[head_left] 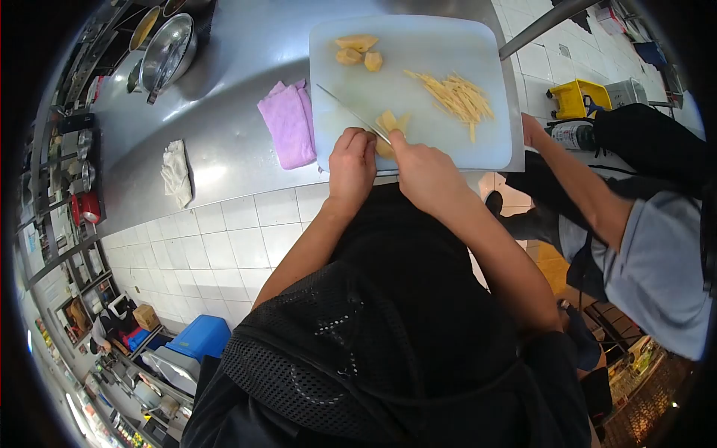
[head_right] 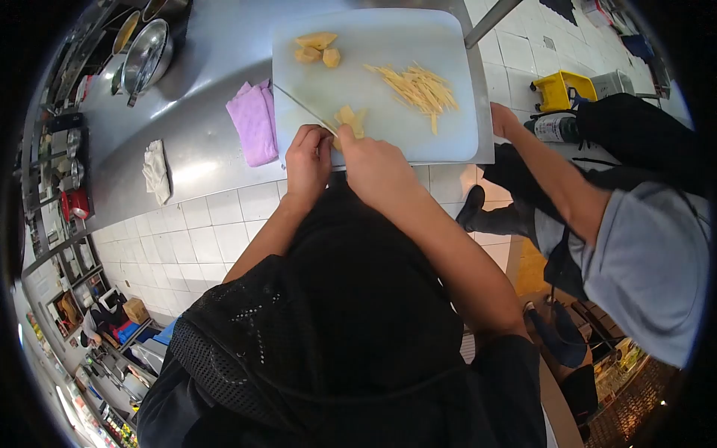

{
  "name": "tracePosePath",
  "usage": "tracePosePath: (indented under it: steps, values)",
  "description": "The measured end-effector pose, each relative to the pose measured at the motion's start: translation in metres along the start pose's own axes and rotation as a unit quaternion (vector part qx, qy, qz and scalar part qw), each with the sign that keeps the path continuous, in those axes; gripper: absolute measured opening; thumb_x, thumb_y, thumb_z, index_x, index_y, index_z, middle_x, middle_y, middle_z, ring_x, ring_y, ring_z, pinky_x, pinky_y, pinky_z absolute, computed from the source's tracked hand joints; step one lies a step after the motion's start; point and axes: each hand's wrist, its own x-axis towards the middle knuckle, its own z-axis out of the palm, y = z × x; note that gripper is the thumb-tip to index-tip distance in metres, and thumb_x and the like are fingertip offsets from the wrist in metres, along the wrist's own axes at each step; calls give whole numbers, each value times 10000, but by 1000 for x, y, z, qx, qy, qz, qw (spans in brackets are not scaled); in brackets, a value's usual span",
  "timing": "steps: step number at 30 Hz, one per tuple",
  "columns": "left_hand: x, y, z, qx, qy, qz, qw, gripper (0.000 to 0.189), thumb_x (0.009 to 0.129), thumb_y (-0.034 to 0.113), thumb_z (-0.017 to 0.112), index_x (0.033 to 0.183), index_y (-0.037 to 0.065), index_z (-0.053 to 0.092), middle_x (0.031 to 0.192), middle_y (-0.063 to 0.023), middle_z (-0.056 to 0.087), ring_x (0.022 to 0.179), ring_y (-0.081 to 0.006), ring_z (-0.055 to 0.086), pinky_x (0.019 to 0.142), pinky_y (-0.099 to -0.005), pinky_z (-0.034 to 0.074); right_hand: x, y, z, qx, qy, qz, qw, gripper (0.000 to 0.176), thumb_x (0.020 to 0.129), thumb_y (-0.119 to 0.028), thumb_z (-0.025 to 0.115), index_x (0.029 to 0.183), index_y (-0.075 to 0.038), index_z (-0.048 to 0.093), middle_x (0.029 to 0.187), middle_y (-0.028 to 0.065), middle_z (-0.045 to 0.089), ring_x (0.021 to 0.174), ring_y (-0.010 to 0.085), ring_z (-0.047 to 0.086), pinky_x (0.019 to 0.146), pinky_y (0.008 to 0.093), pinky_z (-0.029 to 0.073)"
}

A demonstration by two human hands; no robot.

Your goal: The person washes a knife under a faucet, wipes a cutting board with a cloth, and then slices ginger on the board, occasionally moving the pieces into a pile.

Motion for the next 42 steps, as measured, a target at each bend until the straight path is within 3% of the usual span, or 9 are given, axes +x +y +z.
tracePosePath:
  steps: [3, 6, 13, 18, 24, 28, 31, 36, 42]
  values:
    - [-2, 2, 1, -5, 8, -8, 1000, 85, 900, -66, 724, 970, -18, 715, 1021, -169, 696, 932, -405, 689, 808, -479, 575, -25, -15, -27, -12, -51, 24, 998, 361, 915, 34, 572, 1272, 18, 520, 799, 289, 699, 787, 502, 710, 718, 615, 551]
    - [-4, 1, 1, 3, 9, -2, 1000, 88, 904, -68, 720, 975, -18, 714, 1022, -172, 695, 931, -406, 691, 807, -479, 576, -9, 18, 28, -4, -15, 20, 1000, 379, 910, 41, 573, 1283, 16, 509, 808, 282, 703, 790, 504, 711, 717, 617, 550]
    - [-4, 6, -3, -4, 5, -18, 1000, 87, 906, -73, 715, 981, -29, 705, 1029, -180, 694, 929, -411, 694, 796, -482, 577, -14, -17, -26, -21, -66, 7, 998, 299, 929, -12, 592, 1220, 9, 524, 856, 276, 735, 829, 471, 744, 730, 576, 584]
    - [-3, 3, -2, 3, 13, -3, 1000, 92, 903, -79, 716, 982, -33, 706, 1026, -181, 697, 921, -417, 695, 793, -482, 579, 1, 15, 25, -12, 8, -20, 1000, 341, 931, -14, 597, 1261, 24, 519, 842, 270, 733, 798, 465, 745, 723, 577, 586]
    - [-9, 4, -2, -8, 9, -16, 1000, 93, 898, -84, 714, 976, -33, 709, 1023, -179, 701, 918, -418, 697, 794, -487, 580, -23, -17, -28, -31, -56, 6, 998, 348, 934, -7, 577, 1276, 14, 520, 844, 262, 735, 822, 470, 745, 737, 585, 583]
    - [-8, 3, 0, 7, 17, -10, 1000, 98, 898, -82, 713, 984, -34, 711, 1027, -180, 705, 931, -411, 701, 808, -485, 585, -9, 16, 20, -31, -43, 16, 998, 326, 928, -8, 590, 1246, 19, 524, 838, 258, 736, 812, 465, 746, 728, 575, 586]
    - [-8, 0, 0, 1, 13, 9, 1000, 96, 907, -85, 700, 998, -54, 703, 1018, -192, 715, 890, -414, 708, 777, -455, 576, 3, 12, 14, -9, -3, -25, 1000, 313, 926, -9, 596, 1231, 17, 525, 834, 255, 735, 807, 470, 745, 728, 575, 587]
    - [-12, 1, 2, -1, 29, -9, 1000, 93, 911, -91, 696, 994, -51, 704, 1023, -190, 716, 890, -409, 709, 787, -452, 579, -25, -14, -22, -46, -60, -5, 997, 303, 921, -7, 598, 1215, 17, 530, 839, 249, 739, 820, 468, 745, 732, 574, 584]
    - [-14, -2, 2, -7, 27, 5, 1000, 111, 901, -94, 699, 1000, -45, 705, 1040, -186, 713, 925, -410, 704, 806, -464, 583, 5, 10, 12, -23, -19, -35, 999, 293, 915, 0, 601, 1199, 17, 531, 843, 256, 737, 809, 462, 748, 732, 558, 592]
